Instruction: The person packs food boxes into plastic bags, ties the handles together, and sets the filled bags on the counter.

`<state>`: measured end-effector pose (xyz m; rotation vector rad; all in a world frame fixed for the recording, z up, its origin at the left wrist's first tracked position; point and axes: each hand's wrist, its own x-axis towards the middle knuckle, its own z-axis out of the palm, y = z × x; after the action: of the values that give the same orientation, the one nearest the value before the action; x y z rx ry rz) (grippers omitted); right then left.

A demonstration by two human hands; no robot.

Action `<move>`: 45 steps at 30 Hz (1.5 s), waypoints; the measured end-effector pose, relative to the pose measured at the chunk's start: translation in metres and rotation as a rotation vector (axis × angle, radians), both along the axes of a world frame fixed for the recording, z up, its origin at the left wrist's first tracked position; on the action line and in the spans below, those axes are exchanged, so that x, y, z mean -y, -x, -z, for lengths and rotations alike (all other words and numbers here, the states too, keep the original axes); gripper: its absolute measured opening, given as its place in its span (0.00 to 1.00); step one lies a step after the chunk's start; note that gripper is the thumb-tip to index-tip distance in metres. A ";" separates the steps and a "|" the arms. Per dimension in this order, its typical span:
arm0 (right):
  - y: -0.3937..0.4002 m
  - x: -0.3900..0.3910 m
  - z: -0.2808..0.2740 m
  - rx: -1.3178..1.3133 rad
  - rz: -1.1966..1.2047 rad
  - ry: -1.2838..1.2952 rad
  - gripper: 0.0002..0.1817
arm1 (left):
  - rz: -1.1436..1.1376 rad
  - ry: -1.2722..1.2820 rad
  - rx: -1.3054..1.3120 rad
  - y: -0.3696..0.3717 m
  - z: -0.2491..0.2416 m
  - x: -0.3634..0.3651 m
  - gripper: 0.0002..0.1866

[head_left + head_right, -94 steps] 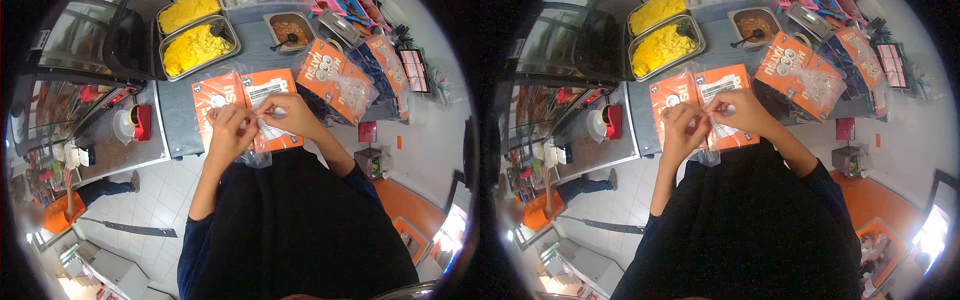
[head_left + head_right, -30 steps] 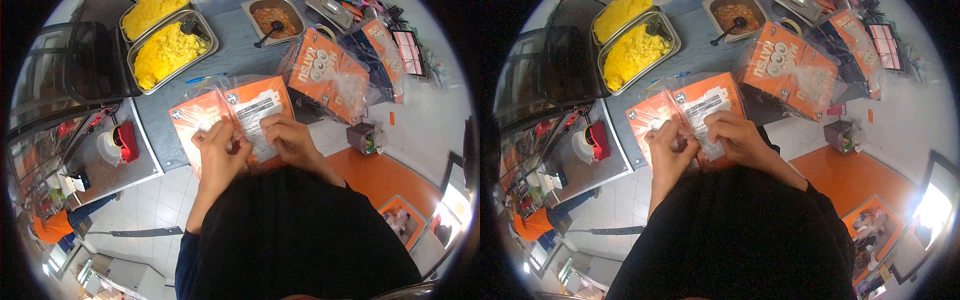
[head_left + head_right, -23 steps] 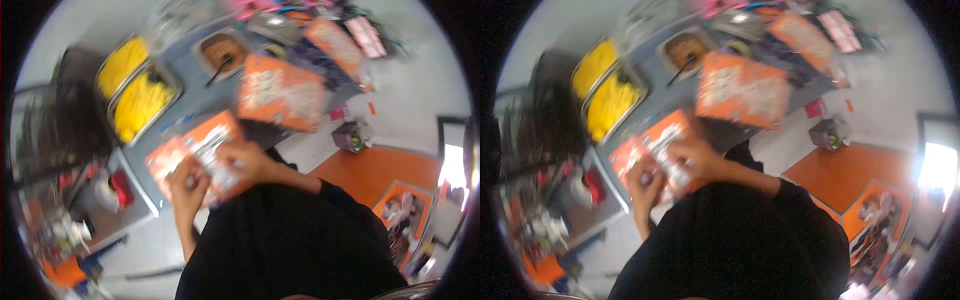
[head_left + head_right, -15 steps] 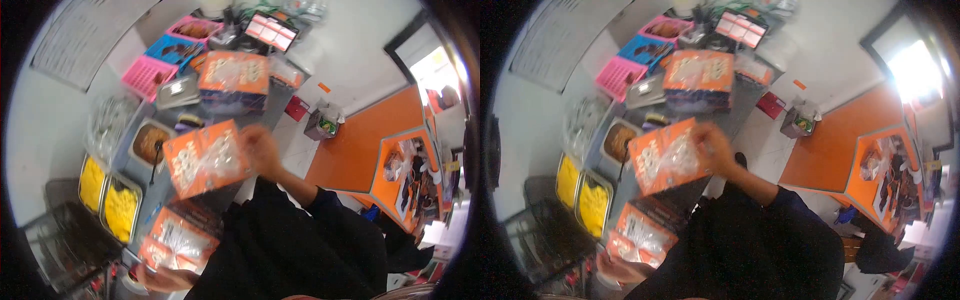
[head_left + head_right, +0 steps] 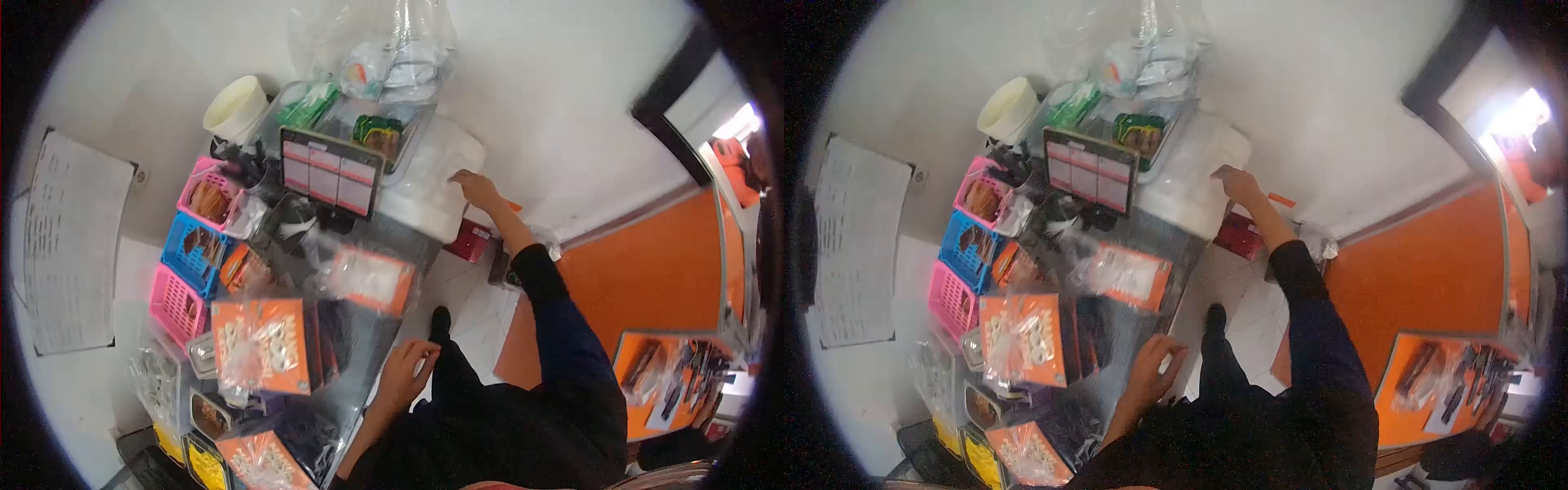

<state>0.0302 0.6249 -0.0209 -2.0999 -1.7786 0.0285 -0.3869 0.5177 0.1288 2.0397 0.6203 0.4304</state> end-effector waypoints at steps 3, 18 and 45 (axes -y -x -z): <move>-0.033 -0.024 -0.036 0.186 -0.112 0.380 0.22 | 0.030 0.094 -0.086 -0.066 0.023 -0.030 0.06; -0.062 -0.055 -0.060 0.029 -0.621 -0.065 0.09 | -0.151 -0.627 -0.451 -0.268 0.121 -0.157 0.39; -0.071 0.047 -0.284 -0.451 0.063 -0.318 0.13 | -0.204 -0.670 -0.465 -0.258 0.148 -0.147 0.36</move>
<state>0.1008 0.5783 0.2629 -1.7522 -1.3499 0.1755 -0.1290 0.6645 -0.0195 2.7635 1.0788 0.3015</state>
